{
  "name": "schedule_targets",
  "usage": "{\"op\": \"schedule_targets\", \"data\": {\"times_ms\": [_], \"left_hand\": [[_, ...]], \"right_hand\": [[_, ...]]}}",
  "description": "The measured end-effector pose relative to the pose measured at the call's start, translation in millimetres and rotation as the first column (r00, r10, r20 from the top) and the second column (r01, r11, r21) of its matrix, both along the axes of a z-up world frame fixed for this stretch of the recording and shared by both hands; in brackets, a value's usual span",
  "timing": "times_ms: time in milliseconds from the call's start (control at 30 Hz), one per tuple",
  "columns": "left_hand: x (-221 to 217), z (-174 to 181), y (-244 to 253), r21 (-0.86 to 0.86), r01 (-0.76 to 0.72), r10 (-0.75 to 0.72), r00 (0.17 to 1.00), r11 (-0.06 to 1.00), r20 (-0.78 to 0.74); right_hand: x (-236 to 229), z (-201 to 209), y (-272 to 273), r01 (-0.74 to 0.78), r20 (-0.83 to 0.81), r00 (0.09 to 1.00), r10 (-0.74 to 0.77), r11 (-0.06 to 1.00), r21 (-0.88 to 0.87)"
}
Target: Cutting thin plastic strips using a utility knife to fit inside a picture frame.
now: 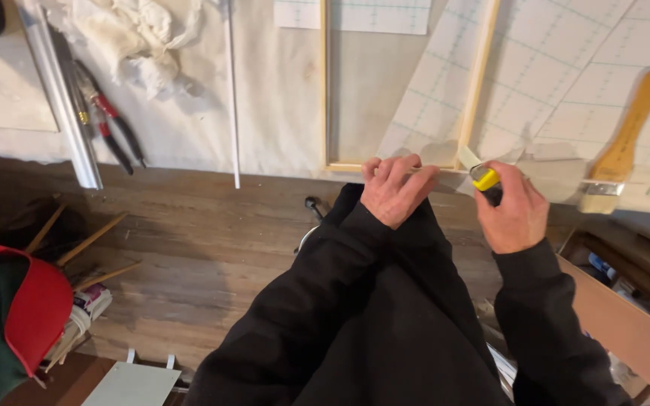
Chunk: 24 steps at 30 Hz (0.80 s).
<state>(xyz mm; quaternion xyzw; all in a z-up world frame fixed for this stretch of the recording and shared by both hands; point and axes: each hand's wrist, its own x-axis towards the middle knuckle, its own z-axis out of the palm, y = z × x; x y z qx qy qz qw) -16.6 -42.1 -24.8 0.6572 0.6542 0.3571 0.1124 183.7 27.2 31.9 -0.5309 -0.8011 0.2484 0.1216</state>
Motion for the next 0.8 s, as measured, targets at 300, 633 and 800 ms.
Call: {"op": "schedule_targets", "data": {"times_ms": [300, 633, 800], "left_hand": [[-35, -43, -33, 0.010, -0.106, 0.106, 0.986, 0.994, -0.126], [-102, 6, -36, -0.069, -0.181, 0.177, 0.982, 0.981, -0.061], [-99, -2, -42, 0.008, -0.142, 0.142, 0.985, 0.990, -0.098]], "right_hand": [[8, 14, 6, -0.061, 0.036, 0.998, 0.060, 0.998, 0.034], [25, 17, -7, -0.013, 0.029, 1.000, 0.011, 0.997, 0.073], [59, 17, -21, 0.093, -0.055, 0.995, -0.086, 0.987, 0.131]]}}
